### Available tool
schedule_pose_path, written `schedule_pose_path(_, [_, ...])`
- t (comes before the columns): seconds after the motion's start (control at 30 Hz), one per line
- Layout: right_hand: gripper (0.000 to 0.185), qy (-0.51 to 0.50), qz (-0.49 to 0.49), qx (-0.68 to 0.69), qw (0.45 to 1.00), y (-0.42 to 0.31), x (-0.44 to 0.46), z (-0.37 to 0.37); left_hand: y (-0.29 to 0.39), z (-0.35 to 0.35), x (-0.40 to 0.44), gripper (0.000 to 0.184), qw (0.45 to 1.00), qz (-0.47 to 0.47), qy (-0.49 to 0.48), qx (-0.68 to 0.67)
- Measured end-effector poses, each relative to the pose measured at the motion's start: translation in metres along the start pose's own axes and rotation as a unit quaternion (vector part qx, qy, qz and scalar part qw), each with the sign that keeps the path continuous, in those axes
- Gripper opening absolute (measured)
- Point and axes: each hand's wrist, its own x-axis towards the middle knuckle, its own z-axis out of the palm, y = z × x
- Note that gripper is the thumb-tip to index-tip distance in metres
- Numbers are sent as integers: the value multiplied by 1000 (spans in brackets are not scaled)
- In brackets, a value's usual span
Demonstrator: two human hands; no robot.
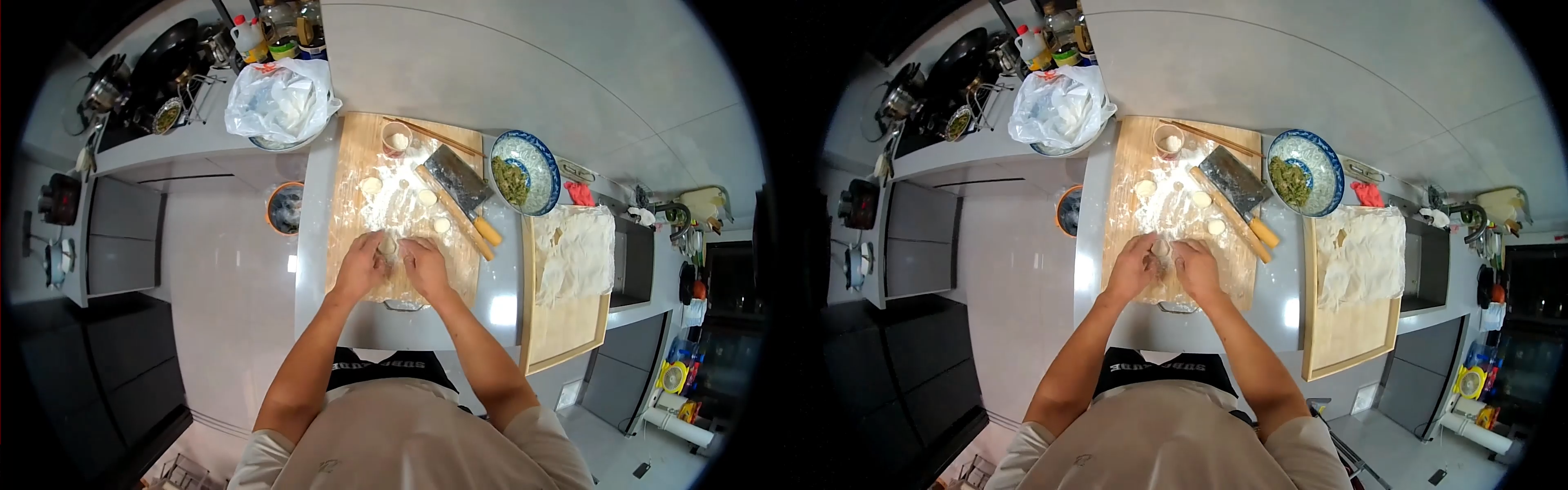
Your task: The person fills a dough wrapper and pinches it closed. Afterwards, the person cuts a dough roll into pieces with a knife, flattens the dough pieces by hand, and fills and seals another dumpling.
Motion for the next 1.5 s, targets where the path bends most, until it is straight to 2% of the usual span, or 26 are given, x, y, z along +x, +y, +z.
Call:
schedule_pose_path(0.07, [29, 83, 128, 5, 988, -14, 3, 12, 4, -2, -2, 43, 995, -63, 73, -34])
schedule_pose_path(0.1, [29, 83, 128, 7, 988, -22, 7, 15, 2, -4, -5, 43, 995, -64, 72, -31])
schedule_pose_path(0.17, [28, 71, 101, -92, 988, -36, 15, 17, -5, -9, -12, 45, 983, -139, 101, -58])
schedule_pose_path(0.3, [32, 46, 49, -63, 996, -28, 14, 30, -11, -14, -20, 43, 977, -147, 138, -73])
schedule_pose_path(0.37, [40, 42, -90, -117, 988, -18, 2, 36, -13, -16, -25, 42, 976, -135, 158, -70])
schedule_pose_path(0.47, [46, 65, -95, -100, 988, -34, -28, 28, -15, -20, -33, 39, 969, -158, 176, -67])
schedule_pose_path(0.53, [49, 67, -58, -93, 992, -42, -36, 29, -18, -21, -38, 38, 967, -161, 184, -71])
schedule_pose_path(0.63, [48, 73, -63, -157, 983, -54, -33, 37, -22, -18, -42, 36, 964, -162, 195, -74])
schedule_pose_path(0.7, [49, 87, 21, -122, 988, -54, -18, 47, -20, -16, -42, 36, 963, -164, 204, -72])
schedule_pose_path(0.83, [49, 39, -2, -40, 998, -45, -15, 51, -11, -19, -39, 36, 963, -167, 195, -77])
schedule_pose_path(0.9, [47, 153, 56, 4, 987, -48, -25, 47, -9, -20, -39, 36, 963, -166, 194, -82])
schedule_pose_path(0.93, [47, 152, 56, 2, 987, -49, -26, 45, -9, -20, -41, 36, 964, -170, 189, -76])
schedule_pose_path(1.0, [47, 103, 122, 11, 987, -50, -27, 46, -10, -18, -43, 36, 965, -172, 184, -70])
schedule_pose_path(1.07, [50, 106, 92, -1, 990, -46, -16, 54, -11, -16, -44, 26, 971, -150, 177, -64])
schedule_pose_path(1.1, [52, 108, 61, -14, 992, -48, -12, 56, -11, -18, -45, 26, 972, -146, 172, -65])
schedule_pose_path(1.23, [55, 145, 60, 30, 987, -51, -28, 49, -13, -27, -41, 34, 976, -139, 145, -85])
schedule_pose_path(1.3, [63, 94, 9, -141, 986, -58, -41, 49, -18, -33, -40, 38, 976, -128, 138, -107])
schedule_pose_path(1.33, [63, 98, 15, -144, 985, -63, -42, 50, -20, -36, -40, 39, 978, -125, 130, -106])
schedule_pose_path(1.43, [86, -22, 55, -188, 980, -75, -34, 63, -28, -44, -41, 40, 982, -111, 112, -106])
schedule_pose_path(1.5, [84, -37, 65, -194, 978, -80, -35, 66, -33, -45, -43, 41, 983, -105, 105, -106])
